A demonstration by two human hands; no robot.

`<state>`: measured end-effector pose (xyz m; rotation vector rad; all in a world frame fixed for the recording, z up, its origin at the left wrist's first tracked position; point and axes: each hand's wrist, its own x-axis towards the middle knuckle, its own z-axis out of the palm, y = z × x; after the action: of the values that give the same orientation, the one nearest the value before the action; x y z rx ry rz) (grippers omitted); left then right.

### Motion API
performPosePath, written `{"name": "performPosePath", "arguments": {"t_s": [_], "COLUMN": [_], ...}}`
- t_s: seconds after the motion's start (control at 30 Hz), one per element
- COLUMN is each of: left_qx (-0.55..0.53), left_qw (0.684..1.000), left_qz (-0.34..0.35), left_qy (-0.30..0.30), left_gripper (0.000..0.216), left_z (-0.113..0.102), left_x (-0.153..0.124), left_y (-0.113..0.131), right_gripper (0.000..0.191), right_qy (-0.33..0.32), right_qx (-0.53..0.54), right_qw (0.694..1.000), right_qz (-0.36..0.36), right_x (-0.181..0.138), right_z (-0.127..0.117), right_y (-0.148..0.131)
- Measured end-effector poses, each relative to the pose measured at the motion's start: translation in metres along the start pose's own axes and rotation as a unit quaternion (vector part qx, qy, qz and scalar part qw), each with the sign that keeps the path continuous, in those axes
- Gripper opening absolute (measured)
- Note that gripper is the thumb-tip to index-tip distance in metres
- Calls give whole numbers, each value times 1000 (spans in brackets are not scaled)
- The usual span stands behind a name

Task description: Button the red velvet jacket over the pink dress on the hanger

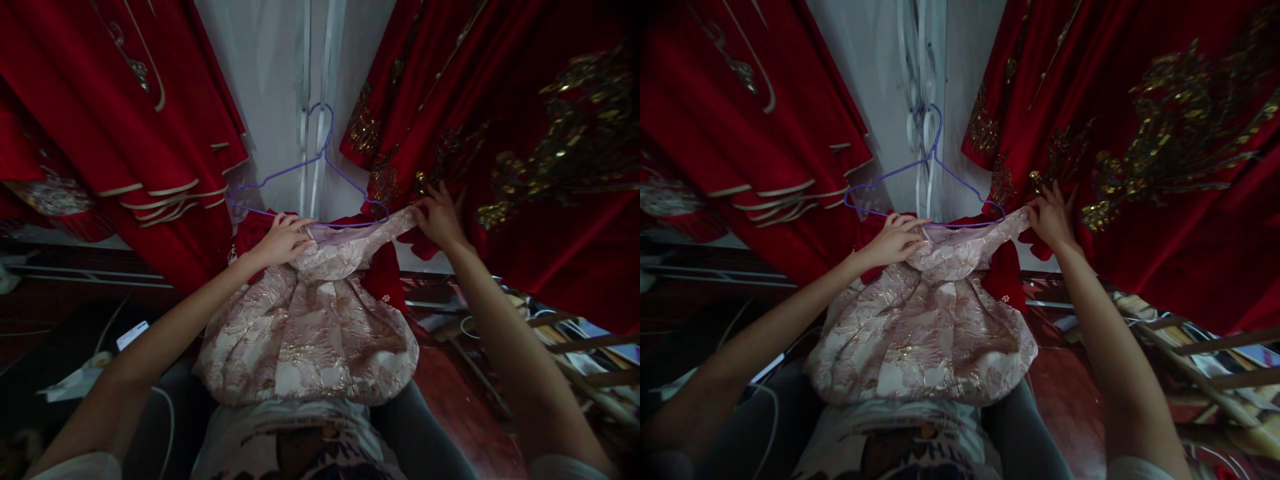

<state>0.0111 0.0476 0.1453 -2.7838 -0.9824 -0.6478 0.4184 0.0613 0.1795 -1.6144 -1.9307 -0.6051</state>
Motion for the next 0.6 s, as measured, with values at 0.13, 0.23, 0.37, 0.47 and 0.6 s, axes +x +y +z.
{"name": "performPosePath", "arguments": {"t_s": [0.13,0.23,0.37,0.47,0.6], "left_qx": [-27,-58,-77,-90,-102], "left_qw": [1000,998,997,996,994], "left_qz": [5,11,6,3,3], "left_qy": [-6,-4,5,17,40], "left_gripper": [34,34,33,32,30], "left_z": [3,8,17,23,19], "left_x": [7,16,26,29,24], "left_y": [11,23,32,31,28], "right_gripper": [23,23,29,35,42], "right_qy": [31,66,97,85,53], "right_qx": [46,76,113,144,203], "right_qw": [998,994,989,985,976], "right_qz": [29,30,19,43,57], "right_x": [10,24,40,42,38], "right_z": [-7,-13,-11,-2,11], "right_y": [-21,-47,-76,-86,-90]}}
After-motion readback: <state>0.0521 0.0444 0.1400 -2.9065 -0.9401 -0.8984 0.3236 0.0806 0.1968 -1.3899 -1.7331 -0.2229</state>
